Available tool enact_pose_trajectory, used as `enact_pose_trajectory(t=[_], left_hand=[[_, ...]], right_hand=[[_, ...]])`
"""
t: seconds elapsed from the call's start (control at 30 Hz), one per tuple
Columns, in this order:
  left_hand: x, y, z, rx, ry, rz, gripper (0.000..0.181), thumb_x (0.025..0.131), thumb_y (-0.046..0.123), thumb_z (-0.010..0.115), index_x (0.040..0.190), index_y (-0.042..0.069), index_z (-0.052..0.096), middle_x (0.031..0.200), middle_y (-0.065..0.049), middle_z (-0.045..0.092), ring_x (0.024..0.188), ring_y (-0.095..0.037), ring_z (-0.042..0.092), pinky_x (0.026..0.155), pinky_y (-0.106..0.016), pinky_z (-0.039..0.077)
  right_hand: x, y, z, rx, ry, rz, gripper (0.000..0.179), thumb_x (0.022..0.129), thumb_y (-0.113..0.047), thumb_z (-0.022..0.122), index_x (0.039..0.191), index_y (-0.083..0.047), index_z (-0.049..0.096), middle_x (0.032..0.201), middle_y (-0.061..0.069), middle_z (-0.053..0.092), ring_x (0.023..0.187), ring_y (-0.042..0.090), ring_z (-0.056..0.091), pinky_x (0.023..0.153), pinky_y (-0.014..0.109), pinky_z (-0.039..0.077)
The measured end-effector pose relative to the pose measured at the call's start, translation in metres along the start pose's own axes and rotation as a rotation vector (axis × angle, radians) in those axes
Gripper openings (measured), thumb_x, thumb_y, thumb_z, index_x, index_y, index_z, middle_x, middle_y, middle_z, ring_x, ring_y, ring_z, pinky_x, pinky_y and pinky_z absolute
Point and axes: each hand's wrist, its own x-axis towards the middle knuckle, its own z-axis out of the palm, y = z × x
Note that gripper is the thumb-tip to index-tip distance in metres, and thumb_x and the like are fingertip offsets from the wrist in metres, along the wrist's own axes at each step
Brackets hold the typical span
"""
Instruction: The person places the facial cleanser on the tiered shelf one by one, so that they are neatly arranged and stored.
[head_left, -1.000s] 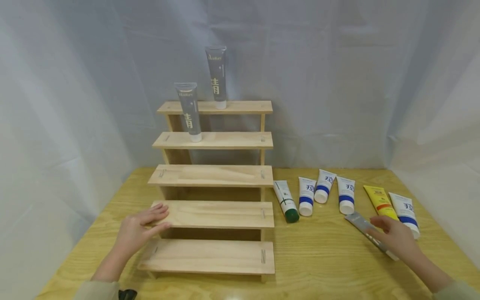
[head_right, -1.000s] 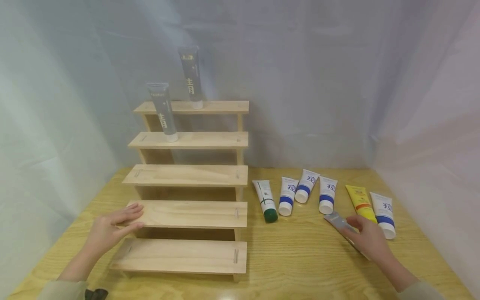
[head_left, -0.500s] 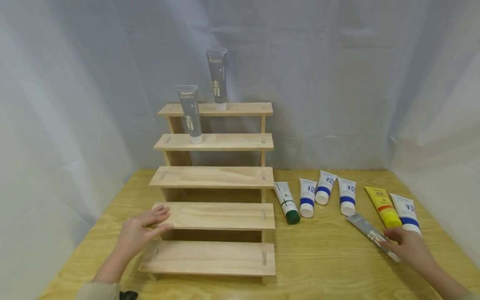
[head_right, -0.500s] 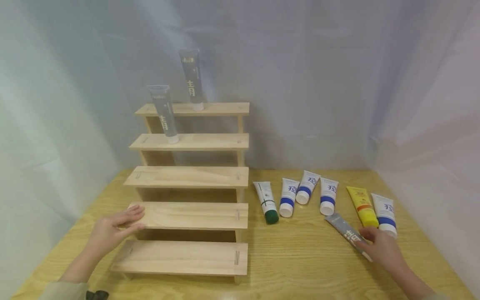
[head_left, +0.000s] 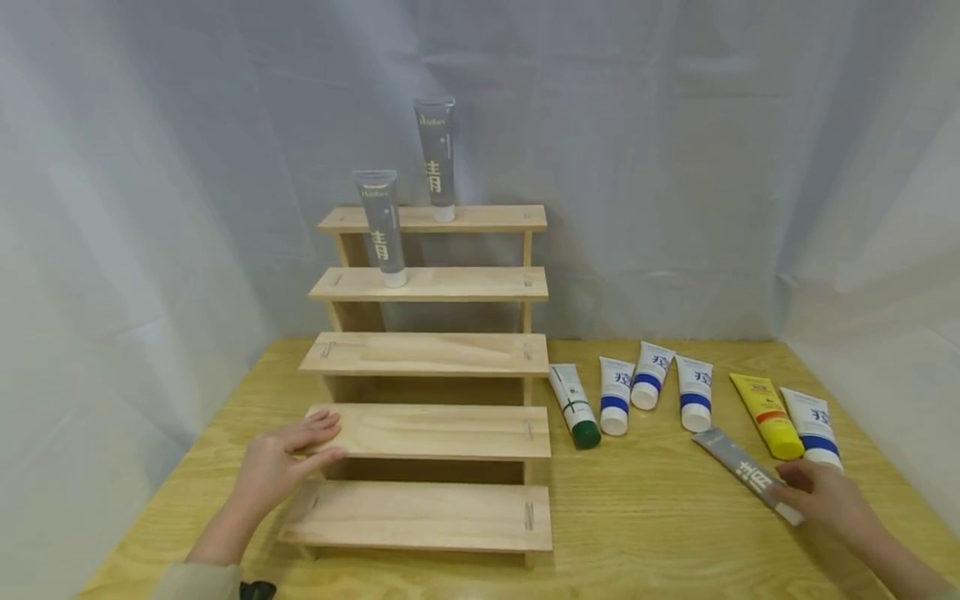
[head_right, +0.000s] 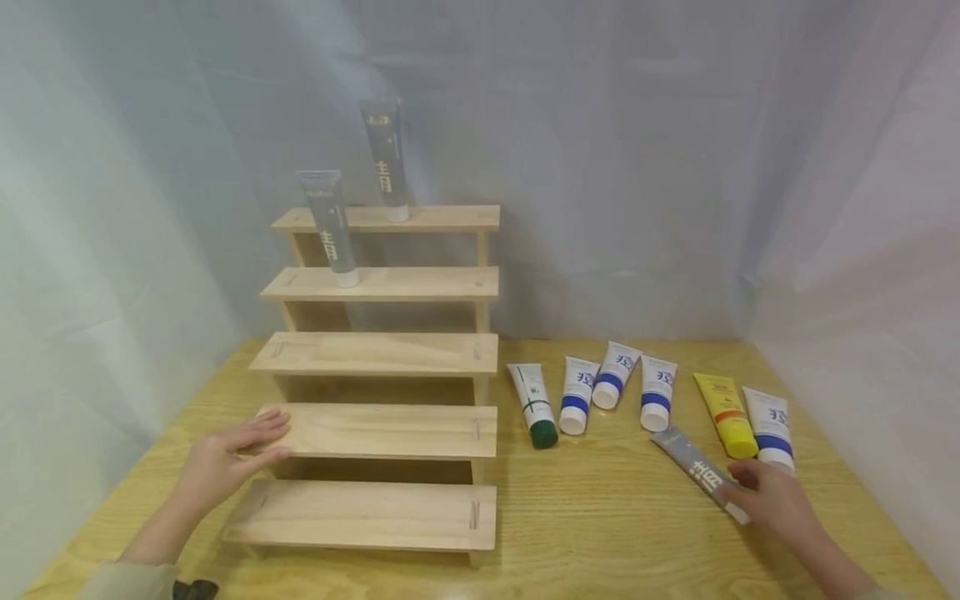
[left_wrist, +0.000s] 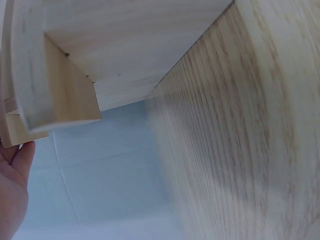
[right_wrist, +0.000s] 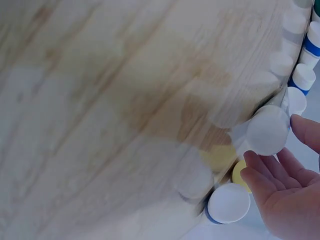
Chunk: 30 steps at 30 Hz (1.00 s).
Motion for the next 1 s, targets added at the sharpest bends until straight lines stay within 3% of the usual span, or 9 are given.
enact_pose_trajectory(t=[0.27,0.73,1.0], left_hand=[[0.001,0.003,-0.001,0.005,-0.002,-0.002,0.037,0.056,0.013,0.08,0.089,0.001,0.07,0.096,-0.008,0.066,0.099,0.002,0.049,0.084,-0.002,0.032],[0.001,0.002,0.0,-0.003,0.02,0.031,0.036,0.054,0.012,0.081,0.087,0.001,0.07,0.093,-0.009,0.066,0.099,0.003,0.05,0.083,-0.002,0.033],[0.001,0.001,0.0,-0.001,0.017,0.026,0.036,0.054,0.013,0.081,0.086,0.001,0.07,0.094,-0.009,0.066,0.099,0.003,0.05,0.083,-0.002,0.033]], right_hand=[[0.004,0.005,-0.001,-0.003,-0.057,0.048,0.064,0.078,-0.042,0.064,0.103,0.016,0.052,0.09,0.023,0.06,0.081,0.032,0.057,0.066,0.043,0.049],[0.006,-0.003,-0.002,0.016,-0.112,0.027,0.059,0.074,-0.032,0.07,0.1,0.018,0.053,0.084,0.016,0.062,0.076,0.024,0.057,0.064,0.037,0.05],[0.008,-0.006,-0.001,0.023,-0.191,0.049,0.056,0.076,-0.031,0.069,0.1,0.017,0.053,0.085,0.013,0.062,0.075,0.019,0.053,0.063,0.033,0.048]])
